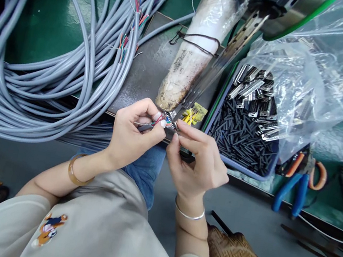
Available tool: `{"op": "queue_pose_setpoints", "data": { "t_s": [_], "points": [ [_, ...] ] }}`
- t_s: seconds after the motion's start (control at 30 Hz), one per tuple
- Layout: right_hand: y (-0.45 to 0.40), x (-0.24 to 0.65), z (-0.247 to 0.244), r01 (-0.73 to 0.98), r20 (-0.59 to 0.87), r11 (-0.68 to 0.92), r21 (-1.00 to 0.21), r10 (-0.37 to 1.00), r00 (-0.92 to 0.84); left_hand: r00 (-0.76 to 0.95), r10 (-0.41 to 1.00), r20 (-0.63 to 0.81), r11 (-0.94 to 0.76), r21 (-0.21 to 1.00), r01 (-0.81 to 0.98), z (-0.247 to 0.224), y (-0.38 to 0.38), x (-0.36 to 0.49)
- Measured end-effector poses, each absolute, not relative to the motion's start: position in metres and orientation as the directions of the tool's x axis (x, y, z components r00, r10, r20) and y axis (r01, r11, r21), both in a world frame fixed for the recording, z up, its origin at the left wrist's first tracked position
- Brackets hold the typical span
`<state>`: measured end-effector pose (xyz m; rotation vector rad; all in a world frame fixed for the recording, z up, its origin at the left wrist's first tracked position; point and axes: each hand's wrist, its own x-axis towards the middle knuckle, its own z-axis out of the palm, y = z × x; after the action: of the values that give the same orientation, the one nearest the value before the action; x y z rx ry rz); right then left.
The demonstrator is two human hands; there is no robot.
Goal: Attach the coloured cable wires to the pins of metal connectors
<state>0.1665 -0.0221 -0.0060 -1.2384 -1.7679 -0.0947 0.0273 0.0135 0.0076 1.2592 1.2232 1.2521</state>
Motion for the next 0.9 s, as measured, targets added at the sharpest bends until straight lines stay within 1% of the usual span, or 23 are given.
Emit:
{"op": "queue_pose_setpoints", "data": {
  "t_s": [0.1,0.3,0.47,0.63,0.9],
  "points": [
    [-0.024,0.167,-0.008,0.773,0.708,0.482,-0.412,0.703,-0.061,-0.016,0.995,0.094,-0.094,0.995,0.027,0.002,0.013,0.027],
    [-0.028,0.167,-0.009,0.717,0.67,0.466,-0.519,0.742,0.003,-0.007,0.991,0.137,-0.136,0.99,0.042,-0.002,0.008,0.024],
    [-0.031,0.165,-0.008,0.683,0.642,0.455,-0.571,0.766,0.026,-0.007,0.988,0.153,-0.153,0.987,0.041,-0.001,0.005,0.023],
    [-0.034,0.162,-0.006,0.704,0.648,0.45,-0.549,0.762,0.019,-0.014,0.984,0.175,-0.175,0.983,0.051,-0.002,0.003,0.023],
    [-0.036,0.16,-0.004,0.731,0.657,0.449,-0.514,0.754,-0.002,-0.012,0.952,0.307,-0.302,0.944,0.131,-0.004,0.0,0.022]
  ]
}}
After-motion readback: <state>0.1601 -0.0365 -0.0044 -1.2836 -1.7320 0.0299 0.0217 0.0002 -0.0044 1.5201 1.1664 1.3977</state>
